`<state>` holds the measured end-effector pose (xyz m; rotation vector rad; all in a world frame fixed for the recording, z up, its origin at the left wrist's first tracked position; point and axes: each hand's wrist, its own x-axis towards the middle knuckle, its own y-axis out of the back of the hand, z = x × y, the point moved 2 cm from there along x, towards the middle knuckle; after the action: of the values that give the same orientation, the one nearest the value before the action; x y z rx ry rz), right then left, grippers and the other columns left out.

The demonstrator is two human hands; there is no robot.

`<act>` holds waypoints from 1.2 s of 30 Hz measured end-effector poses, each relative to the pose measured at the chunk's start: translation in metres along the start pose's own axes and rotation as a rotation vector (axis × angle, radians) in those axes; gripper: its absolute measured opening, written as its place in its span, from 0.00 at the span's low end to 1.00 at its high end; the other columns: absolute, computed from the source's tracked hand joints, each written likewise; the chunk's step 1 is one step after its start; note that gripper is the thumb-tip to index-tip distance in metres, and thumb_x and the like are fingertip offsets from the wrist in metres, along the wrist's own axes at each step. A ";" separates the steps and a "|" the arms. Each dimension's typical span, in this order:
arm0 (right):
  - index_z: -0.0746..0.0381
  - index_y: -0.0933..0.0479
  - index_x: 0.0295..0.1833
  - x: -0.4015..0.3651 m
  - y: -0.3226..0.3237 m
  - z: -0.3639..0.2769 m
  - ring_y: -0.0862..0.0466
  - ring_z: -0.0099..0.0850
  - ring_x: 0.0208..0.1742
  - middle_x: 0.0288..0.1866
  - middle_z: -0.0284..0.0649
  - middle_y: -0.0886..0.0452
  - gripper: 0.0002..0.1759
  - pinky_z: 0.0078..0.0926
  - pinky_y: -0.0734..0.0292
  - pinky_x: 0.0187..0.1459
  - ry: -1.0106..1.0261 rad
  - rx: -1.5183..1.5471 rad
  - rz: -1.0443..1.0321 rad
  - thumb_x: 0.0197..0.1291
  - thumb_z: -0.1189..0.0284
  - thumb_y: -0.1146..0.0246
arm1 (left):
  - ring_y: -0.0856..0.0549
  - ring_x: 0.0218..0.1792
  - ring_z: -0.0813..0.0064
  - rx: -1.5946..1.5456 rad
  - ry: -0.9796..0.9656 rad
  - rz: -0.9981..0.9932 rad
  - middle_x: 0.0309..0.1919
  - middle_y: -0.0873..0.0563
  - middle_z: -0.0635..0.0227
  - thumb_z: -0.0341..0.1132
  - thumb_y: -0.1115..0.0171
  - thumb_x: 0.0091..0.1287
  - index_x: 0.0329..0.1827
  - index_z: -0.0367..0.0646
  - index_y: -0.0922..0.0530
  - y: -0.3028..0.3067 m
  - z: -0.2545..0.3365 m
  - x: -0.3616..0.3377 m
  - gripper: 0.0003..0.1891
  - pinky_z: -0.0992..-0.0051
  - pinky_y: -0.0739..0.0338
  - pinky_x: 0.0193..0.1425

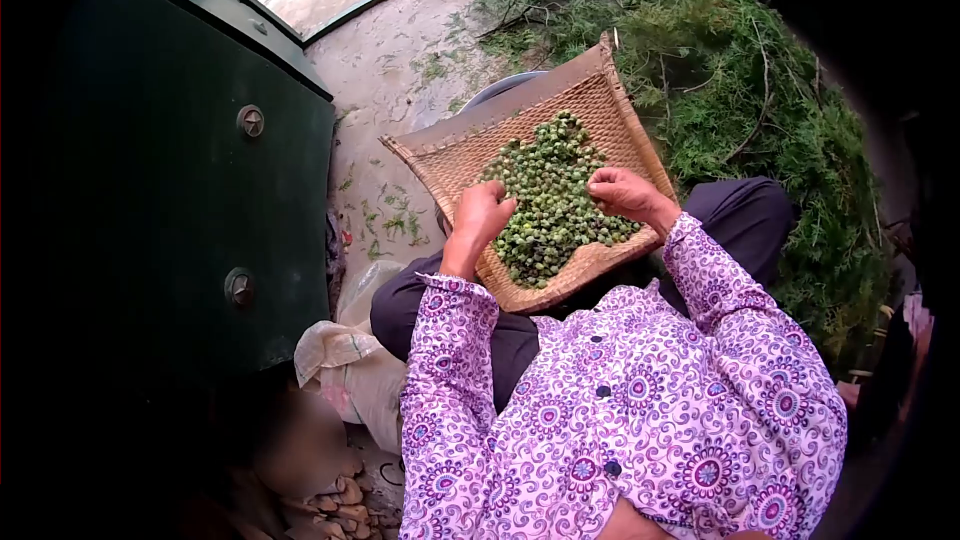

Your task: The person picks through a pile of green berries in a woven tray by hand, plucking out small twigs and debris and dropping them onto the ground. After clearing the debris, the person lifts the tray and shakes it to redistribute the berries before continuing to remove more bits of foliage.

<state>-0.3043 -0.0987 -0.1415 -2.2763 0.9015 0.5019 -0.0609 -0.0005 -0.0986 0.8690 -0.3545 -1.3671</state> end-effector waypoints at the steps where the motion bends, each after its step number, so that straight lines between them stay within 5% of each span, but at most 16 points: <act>1: 0.59 0.29 0.36 -0.011 0.004 0.002 0.24 0.19 0.24 0.26 0.29 0.26 0.04 0.14 0.28 0.22 -0.010 0.009 0.020 0.58 0.72 0.40 | 0.18 0.36 0.55 0.086 0.013 -0.033 0.32 0.17 0.49 0.41 0.40 0.51 0.37 0.38 0.20 -0.012 -0.002 -0.004 0.16 0.63 0.25 0.42; 4: 0.60 0.30 0.37 -0.026 0.016 0.014 0.19 0.22 0.30 0.28 0.32 0.23 0.04 0.17 0.21 0.27 -0.002 0.082 0.011 0.59 0.73 0.42 | 0.18 0.40 0.54 0.103 -0.038 -0.101 0.36 0.17 0.49 0.42 0.39 0.50 0.42 0.38 0.20 -0.049 -0.002 -0.018 0.19 0.64 0.25 0.47; 6: 0.61 0.29 0.37 -0.029 0.017 0.023 0.19 0.22 0.29 0.28 0.34 0.22 0.04 0.18 0.21 0.28 0.022 0.192 -0.029 0.59 0.73 0.42 | 0.17 0.39 0.69 -0.132 -0.050 -0.169 0.44 0.18 0.58 0.37 0.37 0.55 0.52 0.37 0.25 -0.071 0.008 -0.025 0.22 0.72 0.23 0.44; 8: 0.62 0.28 0.37 -0.032 0.012 0.027 0.19 0.23 0.29 0.28 0.34 0.22 0.04 0.18 0.21 0.28 0.042 0.167 -0.107 0.59 0.73 0.42 | 0.17 0.38 0.72 -0.717 0.179 -0.271 0.50 0.23 0.57 0.36 0.39 0.60 0.60 0.38 0.33 -0.082 0.036 -0.036 0.26 0.76 0.21 0.39; 10: 0.63 0.29 0.38 -0.020 0.012 0.034 0.20 0.24 0.27 0.26 0.36 0.22 0.06 0.20 0.22 0.27 0.039 0.198 -0.120 0.57 0.74 0.40 | 0.17 0.36 0.74 -0.956 0.180 -0.255 0.52 0.26 0.56 0.35 0.41 0.63 0.64 0.39 0.40 -0.101 0.041 -0.028 0.28 0.79 0.20 0.35; 15: 0.64 0.29 0.37 -0.023 0.013 0.039 0.22 0.24 0.24 0.25 0.36 0.23 0.06 0.20 0.25 0.25 0.049 0.148 -0.127 0.54 0.76 0.40 | 0.17 0.28 0.75 -1.083 0.234 -0.298 0.33 0.19 0.66 0.30 0.42 0.62 0.53 0.36 0.29 -0.125 0.052 -0.026 0.16 0.76 0.19 0.31; 20: 0.65 0.28 0.39 -0.026 0.041 0.012 0.21 0.26 0.24 0.26 0.36 0.22 0.11 0.24 0.23 0.26 0.238 0.330 0.033 0.49 0.75 0.37 | 0.18 0.26 0.77 -0.890 0.208 -0.118 0.29 0.18 0.67 0.24 0.43 0.59 0.44 0.35 0.24 -0.114 0.031 -0.014 0.10 0.78 0.20 0.30; 22: 0.66 0.28 0.48 -0.030 0.078 -0.012 0.18 0.37 0.35 0.38 0.47 0.20 0.22 0.32 0.22 0.38 0.530 -0.342 0.475 0.45 0.74 0.35 | 0.18 0.32 0.74 -0.858 0.211 -0.063 0.39 0.19 0.62 0.24 0.42 0.58 0.51 0.36 0.26 -0.100 0.024 -0.008 0.16 0.77 0.21 0.33; 24: 0.65 0.32 0.56 -0.064 0.093 -0.033 0.24 0.48 0.51 0.54 0.59 0.29 0.32 0.36 0.28 0.52 0.931 -1.008 1.075 0.41 0.72 0.35 | 0.19 0.41 0.74 -0.902 0.174 0.074 0.48 0.22 0.58 0.26 0.40 0.58 0.55 0.36 0.28 -0.085 0.032 -0.008 0.20 0.76 0.22 0.39; 26: 0.65 0.34 0.59 -0.079 0.101 -0.036 0.33 0.53 0.60 0.63 0.65 0.41 0.34 0.39 0.35 0.58 0.787 -0.901 1.135 0.41 0.71 0.37 | 0.22 0.47 0.75 -0.588 0.081 0.135 0.53 0.24 0.57 0.29 0.38 0.57 0.57 0.37 0.29 -0.078 0.023 -0.002 0.23 0.77 0.24 0.42; 28: 0.65 0.33 0.59 -0.082 0.095 -0.031 0.34 0.52 0.62 0.63 0.60 0.39 0.32 0.36 0.37 0.60 0.795 -0.822 1.132 0.44 0.73 0.35 | 0.21 0.42 0.77 -0.522 0.117 0.132 0.49 0.21 0.59 0.30 0.36 0.55 0.54 0.39 0.26 -0.083 0.024 -0.006 0.22 0.79 0.25 0.41; 31: 0.66 0.31 0.54 -0.062 0.075 -0.013 0.30 0.50 0.57 0.56 0.57 0.32 0.28 0.35 0.35 0.59 0.886 -0.784 0.835 0.45 0.70 0.35 | 0.19 0.33 0.76 -0.139 0.143 -0.040 0.39 0.16 0.64 0.32 0.35 0.51 0.44 0.38 0.20 -0.120 0.002 -0.008 0.16 0.77 0.25 0.39; 34: 0.67 0.28 0.49 -0.035 0.059 0.017 0.25 0.48 0.48 0.45 0.54 0.25 0.24 0.38 0.31 0.52 0.829 -0.885 0.627 0.43 0.72 0.37 | 0.19 0.36 0.59 0.437 -0.205 -0.106 0.35 0.21 0.58 0.30 0.39 0.49 0.38 0.46 0.19 -0.145 0.010 -0.020 0.12 0.67 0.24 0.39; 36: 0.66 0.27 0.45 -0.020 0.049 0.037 0.25 0.48 0.43 0.38 0.51 0.24 0.20 0.42 0.30 0.46 0.659 -1.036 0.498 0.41 0.74 0.38 | 0.21 0.35 0.51 0.618 -0.183 -0.203 0.33 0.23 0.56 0.30 0.42 0.50 0.32 0.48 0.21 -0.157 0.012 -0.021 0.07 0.57 0.26 0.36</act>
<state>-0.3576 -0.0919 -0.1784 -3.2388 1.8925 0.4915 -0.1832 0.0210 -0.1979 1.3142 -0.8796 -1.5549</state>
